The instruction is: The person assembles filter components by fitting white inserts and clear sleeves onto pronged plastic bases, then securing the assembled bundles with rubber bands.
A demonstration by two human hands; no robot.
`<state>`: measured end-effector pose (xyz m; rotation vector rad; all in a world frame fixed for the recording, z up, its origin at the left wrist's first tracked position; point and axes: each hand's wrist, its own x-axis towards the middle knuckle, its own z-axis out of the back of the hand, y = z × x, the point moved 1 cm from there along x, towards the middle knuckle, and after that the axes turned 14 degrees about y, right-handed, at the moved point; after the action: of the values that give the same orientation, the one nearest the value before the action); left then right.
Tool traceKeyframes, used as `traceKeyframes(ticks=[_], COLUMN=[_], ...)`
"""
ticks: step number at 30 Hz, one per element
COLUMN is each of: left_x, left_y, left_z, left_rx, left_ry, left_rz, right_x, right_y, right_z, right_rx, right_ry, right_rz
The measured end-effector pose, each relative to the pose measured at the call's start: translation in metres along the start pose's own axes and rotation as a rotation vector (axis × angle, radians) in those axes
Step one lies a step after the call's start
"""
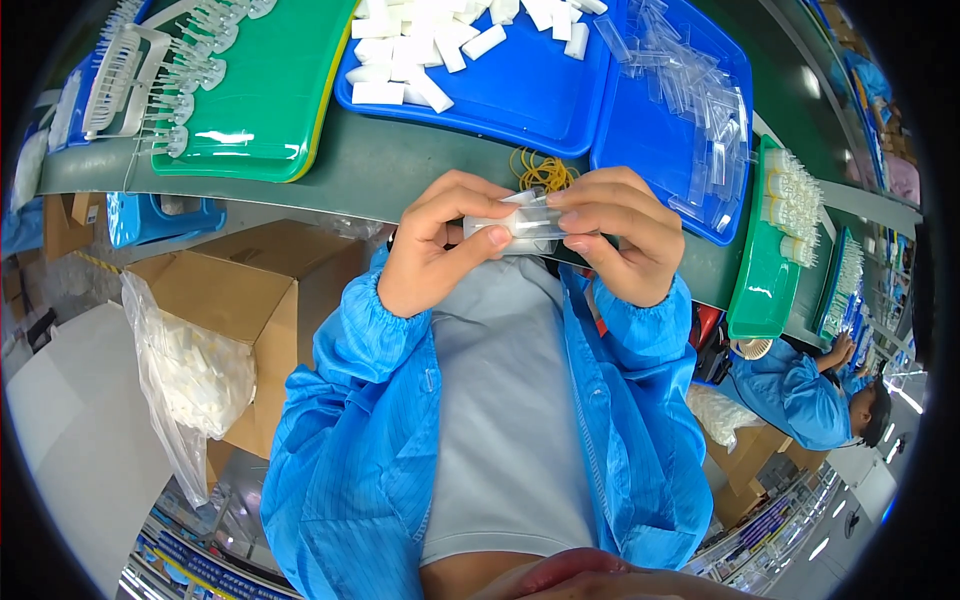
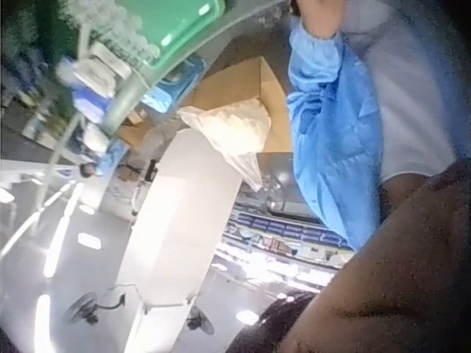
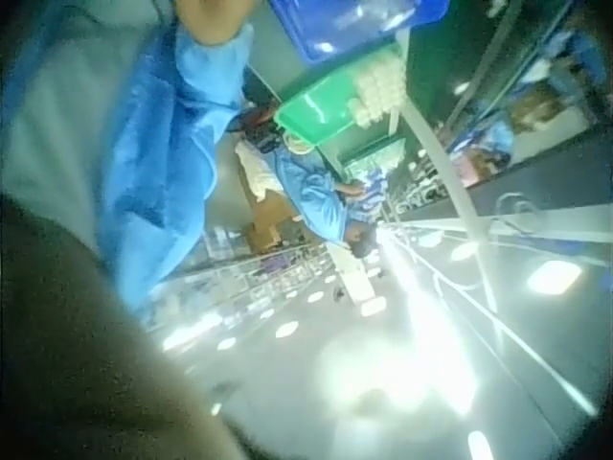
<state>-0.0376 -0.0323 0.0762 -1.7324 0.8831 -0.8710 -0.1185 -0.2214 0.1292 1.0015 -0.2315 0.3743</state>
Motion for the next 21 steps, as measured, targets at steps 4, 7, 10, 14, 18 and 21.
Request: traceKeyframes(ticks=[4, 7, 10, 14, 18, 21], left_x=[-0.001, -0.003, -0.003, -0.003, -0.003, -0.002], left_y=[-0.001, -0.001, -0.003, -0.008, -0.012, -0.014], left_z=[0.004, 0.005, 0.001, 0.002, 0.002, 0.001], left_rx=[0.221, 0.314, 0.255, 0.232, 0.243, 0.272], left_ry=[-0.007, -0.017, -0.063, -0.037, -0.031, -0.041], left_rz=[-0.021, 0.004, 0.036, 0.074, 0.066, 0.062], right_x=[-0.005, -0.005, -0.004, -0.003, -0.001, -0.002], right_y=[-0.003, -0.004, -0.005, -0.005, -0.004, -0.002], right_z=[-0.008, -0.009, -0.009, -0.003, 0.004, 0.006], right_rx=[-0.013, -0.029, -0.063, -0.042, -0.016, -0.034], right_ry=[-0.084, -0.085, -0.046, 0.044, 0.079, 0.080], right_rz=[0.021, 0.023, 0.043, 0.043, 0.025, 0.014])
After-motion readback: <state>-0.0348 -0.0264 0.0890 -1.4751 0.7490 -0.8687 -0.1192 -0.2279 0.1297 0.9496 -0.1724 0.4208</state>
